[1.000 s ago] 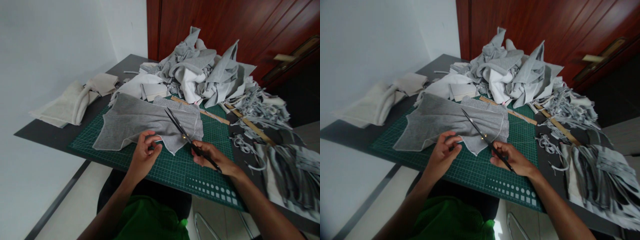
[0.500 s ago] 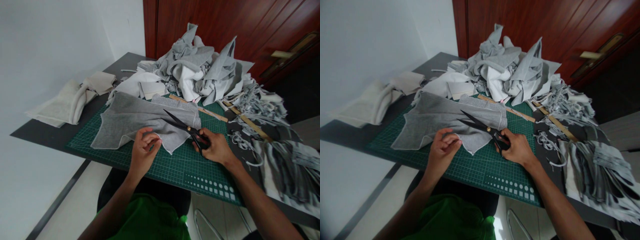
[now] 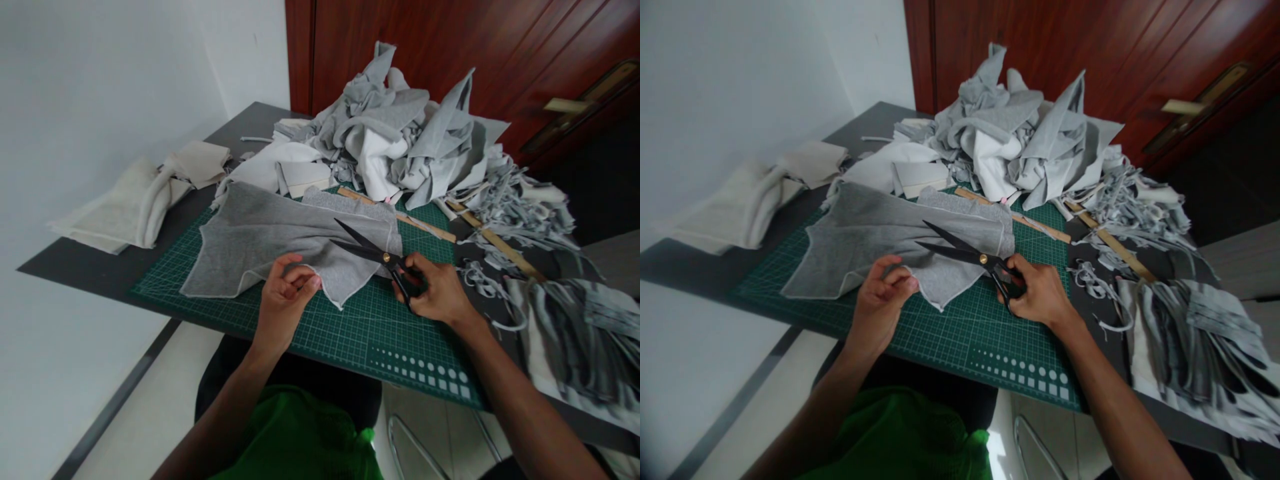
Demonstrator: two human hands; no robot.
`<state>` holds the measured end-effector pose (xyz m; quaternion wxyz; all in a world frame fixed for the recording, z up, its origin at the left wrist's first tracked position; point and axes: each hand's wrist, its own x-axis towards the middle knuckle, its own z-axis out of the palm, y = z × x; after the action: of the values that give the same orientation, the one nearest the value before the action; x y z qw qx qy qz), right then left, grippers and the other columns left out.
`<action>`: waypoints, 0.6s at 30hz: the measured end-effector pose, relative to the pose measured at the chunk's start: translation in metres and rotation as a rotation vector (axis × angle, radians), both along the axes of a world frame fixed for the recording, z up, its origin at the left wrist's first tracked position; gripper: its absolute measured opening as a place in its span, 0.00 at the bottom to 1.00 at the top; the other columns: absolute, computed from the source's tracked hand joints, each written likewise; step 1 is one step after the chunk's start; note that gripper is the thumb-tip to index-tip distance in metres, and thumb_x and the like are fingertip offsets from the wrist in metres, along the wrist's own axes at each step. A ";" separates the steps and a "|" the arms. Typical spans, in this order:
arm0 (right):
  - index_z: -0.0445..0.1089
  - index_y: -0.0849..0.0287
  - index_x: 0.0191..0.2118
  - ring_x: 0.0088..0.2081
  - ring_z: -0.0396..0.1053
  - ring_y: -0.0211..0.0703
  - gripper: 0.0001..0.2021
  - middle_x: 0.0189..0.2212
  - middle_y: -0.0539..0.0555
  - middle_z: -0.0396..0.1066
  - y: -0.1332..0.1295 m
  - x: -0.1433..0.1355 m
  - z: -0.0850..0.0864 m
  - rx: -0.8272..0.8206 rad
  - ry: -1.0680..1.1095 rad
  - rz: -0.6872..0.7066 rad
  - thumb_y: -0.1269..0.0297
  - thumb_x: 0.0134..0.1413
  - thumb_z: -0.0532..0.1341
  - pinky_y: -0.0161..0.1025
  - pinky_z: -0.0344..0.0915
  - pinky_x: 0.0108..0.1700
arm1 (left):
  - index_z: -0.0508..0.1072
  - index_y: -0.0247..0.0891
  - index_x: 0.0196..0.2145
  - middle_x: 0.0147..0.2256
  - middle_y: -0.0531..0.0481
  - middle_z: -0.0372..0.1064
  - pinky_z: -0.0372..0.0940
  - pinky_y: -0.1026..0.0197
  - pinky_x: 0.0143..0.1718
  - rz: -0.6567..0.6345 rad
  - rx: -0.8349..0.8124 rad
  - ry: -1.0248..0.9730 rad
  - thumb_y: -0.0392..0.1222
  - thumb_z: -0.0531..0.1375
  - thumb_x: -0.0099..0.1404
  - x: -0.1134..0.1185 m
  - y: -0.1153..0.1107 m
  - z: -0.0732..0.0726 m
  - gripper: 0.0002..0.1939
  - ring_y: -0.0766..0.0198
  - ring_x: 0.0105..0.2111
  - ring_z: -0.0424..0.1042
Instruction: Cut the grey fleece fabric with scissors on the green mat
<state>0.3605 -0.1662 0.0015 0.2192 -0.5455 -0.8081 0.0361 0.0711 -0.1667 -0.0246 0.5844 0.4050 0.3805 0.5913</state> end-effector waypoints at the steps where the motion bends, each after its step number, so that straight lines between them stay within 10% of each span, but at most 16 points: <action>1: 0.62 0.53 0.37 0.21 0.66 0.38 0.14 0.21 0.44 0.68 0.000 -0.002 0.000 -0.002 -0.016 0.008 0.58 0.45 0.65 0.34 0.56 0.26 | 0.66 0.44 0.48 0.30 0.58 0.71 0.67 0.70 0.33 0.003 -0.001 0.005 0.37 0.68 0.59 0.000 0.000 0.000 0.21 0.72 0.31 0.72; 18: 0.65 0.55 0.34 0.24 0.65 0.40 0.04 0.23 0.49 0.68 0.000 0.020 0.020 0.245 -0.233 0.115 0.63 0.52 0.59 0.37 0.57 0.29 | 0.68 0.46 0.49 0.29 0.59 0.65 0.70 0.66 0.37 -0.105 -0.085 -0.254 0.38 0.71 0.53 0.002 0.001 0.001 0.27 0.72 0.29 0.70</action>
<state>0.3801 -0.1657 0.0218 0.1864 -0.4680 -0.8563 -0.1138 0.0726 -0.1658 -0.0234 0.6745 0.3210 0.3066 0.5899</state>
